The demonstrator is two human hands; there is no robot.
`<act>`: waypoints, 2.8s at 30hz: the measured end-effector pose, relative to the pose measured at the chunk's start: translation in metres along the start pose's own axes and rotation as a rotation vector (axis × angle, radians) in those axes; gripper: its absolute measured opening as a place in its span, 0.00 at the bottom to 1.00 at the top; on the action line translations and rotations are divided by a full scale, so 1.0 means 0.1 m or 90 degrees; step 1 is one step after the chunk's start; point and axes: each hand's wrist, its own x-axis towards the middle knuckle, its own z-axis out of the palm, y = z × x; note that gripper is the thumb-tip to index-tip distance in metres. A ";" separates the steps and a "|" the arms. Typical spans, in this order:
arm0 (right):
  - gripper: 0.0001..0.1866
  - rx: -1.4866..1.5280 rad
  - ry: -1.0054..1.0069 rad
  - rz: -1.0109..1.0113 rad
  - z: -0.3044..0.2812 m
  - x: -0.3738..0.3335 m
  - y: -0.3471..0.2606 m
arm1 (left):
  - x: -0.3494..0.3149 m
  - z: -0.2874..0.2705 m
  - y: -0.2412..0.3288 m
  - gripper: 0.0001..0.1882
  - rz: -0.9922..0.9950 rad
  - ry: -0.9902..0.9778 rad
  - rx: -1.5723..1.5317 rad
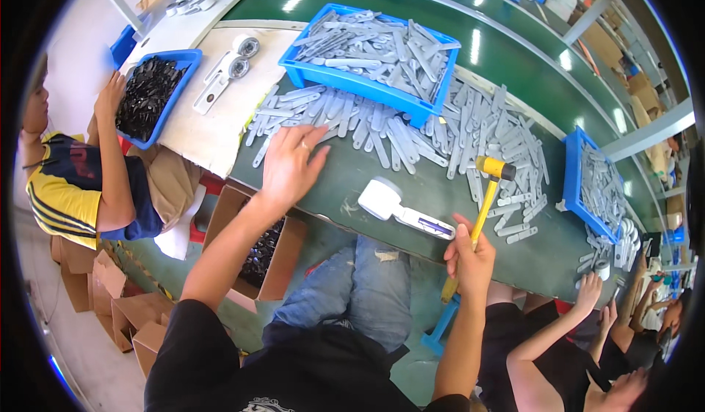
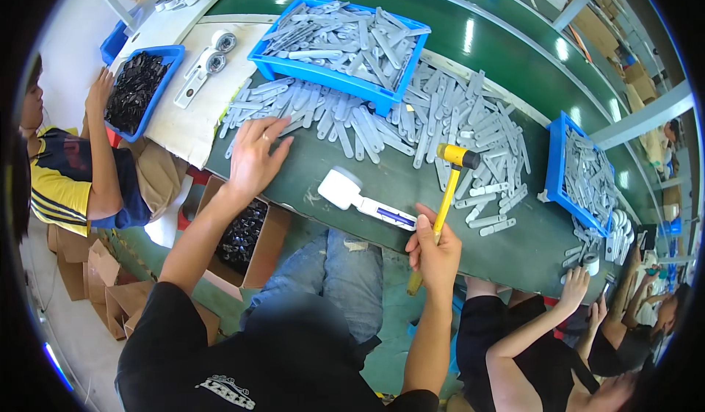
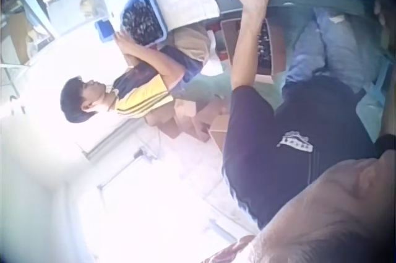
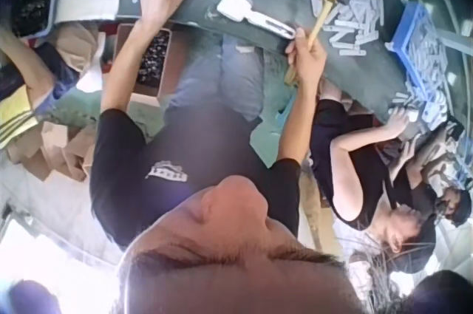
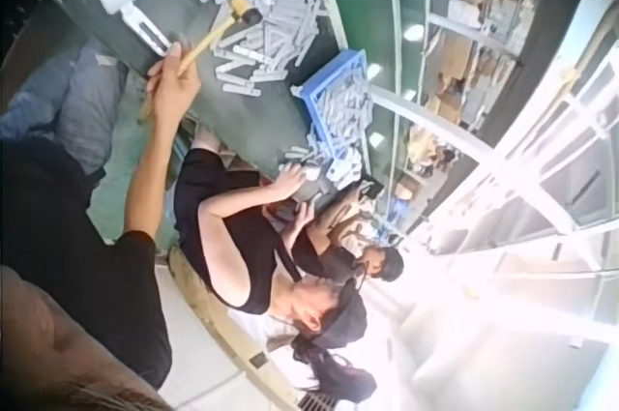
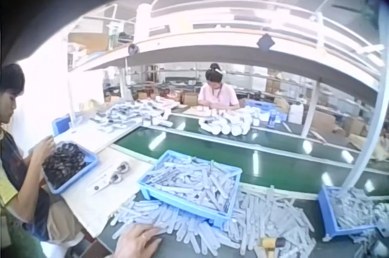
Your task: The person assembles handle components by inserting metal plates into plastic casings and tapping them into place using a small mallet.
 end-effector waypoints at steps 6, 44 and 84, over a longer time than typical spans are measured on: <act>0.13 0.021 0.051 -0.081 0.07 -0.02 0.04 | -0.07 -0.13 1.14 0.18 0.208 -0.085 -0.302; 0.14 -0.350 0.022 -0.397 0.23 -0.11 0.10 | -0.05 0.10 1.27 0.10 0.220 -0.177 -0.343; 0.17 -0.001 -0.049 -0.087 0.02 0.02 0.08 | 0.75 0.30 0.17 0.10 0.339 -0.271 -0.152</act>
